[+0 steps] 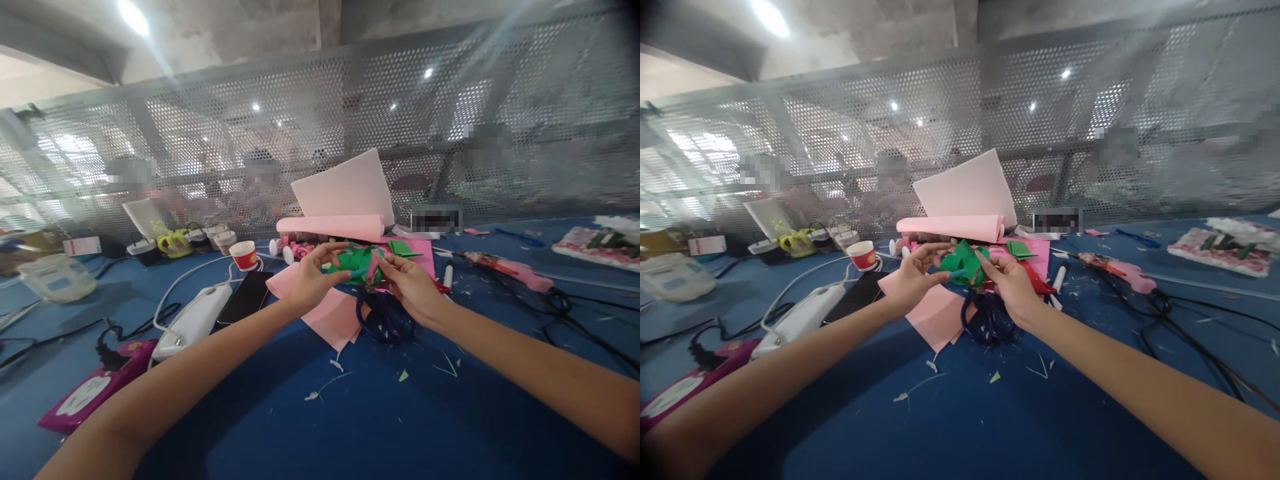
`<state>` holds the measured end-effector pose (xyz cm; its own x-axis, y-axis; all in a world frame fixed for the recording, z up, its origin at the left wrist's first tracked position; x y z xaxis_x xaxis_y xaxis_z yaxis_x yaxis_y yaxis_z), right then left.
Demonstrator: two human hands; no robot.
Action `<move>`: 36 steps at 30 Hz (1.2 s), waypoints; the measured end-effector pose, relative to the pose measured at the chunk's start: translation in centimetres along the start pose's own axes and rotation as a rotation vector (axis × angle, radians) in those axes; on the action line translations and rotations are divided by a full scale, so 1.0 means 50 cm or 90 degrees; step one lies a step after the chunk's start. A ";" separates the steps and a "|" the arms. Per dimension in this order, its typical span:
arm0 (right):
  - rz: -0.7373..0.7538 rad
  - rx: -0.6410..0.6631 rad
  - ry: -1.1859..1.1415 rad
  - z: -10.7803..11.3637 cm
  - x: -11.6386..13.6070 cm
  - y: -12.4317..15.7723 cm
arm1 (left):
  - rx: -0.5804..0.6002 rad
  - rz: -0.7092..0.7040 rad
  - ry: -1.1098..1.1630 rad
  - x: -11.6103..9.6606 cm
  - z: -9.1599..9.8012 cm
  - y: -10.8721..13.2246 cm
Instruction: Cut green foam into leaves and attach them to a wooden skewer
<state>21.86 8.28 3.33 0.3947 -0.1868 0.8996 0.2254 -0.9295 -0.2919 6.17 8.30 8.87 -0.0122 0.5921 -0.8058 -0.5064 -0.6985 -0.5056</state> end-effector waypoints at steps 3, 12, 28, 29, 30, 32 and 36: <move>-0.029 -0.024 -0.030 0.009 -0.012 0.000 | 0.044 -0.019 -0.085 -0.009 -0.012 0.003; -0.041 -0.051 -0.001 0.013 -0.005 0.005 | 0.102 0.030 -0.076 0.006 -0.027 0.002; 0.087 -0.059 -0.008 0.018 0.025 0.003 | 0.014 0.085 0.075 0.036 -0.005 -0.004; 0.095 -0.067 -0.008 0.022 0.026 0.003 | 0.003 0.095 0.065 0.039 0.000 -0.004; 0.100 -0.071 -0.007 0.024 0.027 0.002 | -0.004 0.106 0.056 0.043 0.002 -0.003; 0.105 -0.073 -0.008 0.026 0.027 0.000 | -0.002 0.123 0.041 0.046 0.003 -0.003; 0.090 -0.074 -0.034 0.030 0.015 -0.004 | 0.014 0.109 0.044 0.039 -0.004 -0.004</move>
<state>23.46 8.79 3.58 0.4630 -0.3039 0.8327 0.0606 -0.9263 -0.3718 6.43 9.51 7.33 -0.0416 0.4356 -0.8992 -0.5212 -0.7773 -0.3524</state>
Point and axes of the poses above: each hand's wrist, its own y-axis away from the middle knuckle, its own z-axis out of the back of the hand, x = y × z, the point moved 9 cm from there along -y, towards the middle knuckle, and after that the axes turned 13 degrees about x, right-handed, at the moved point
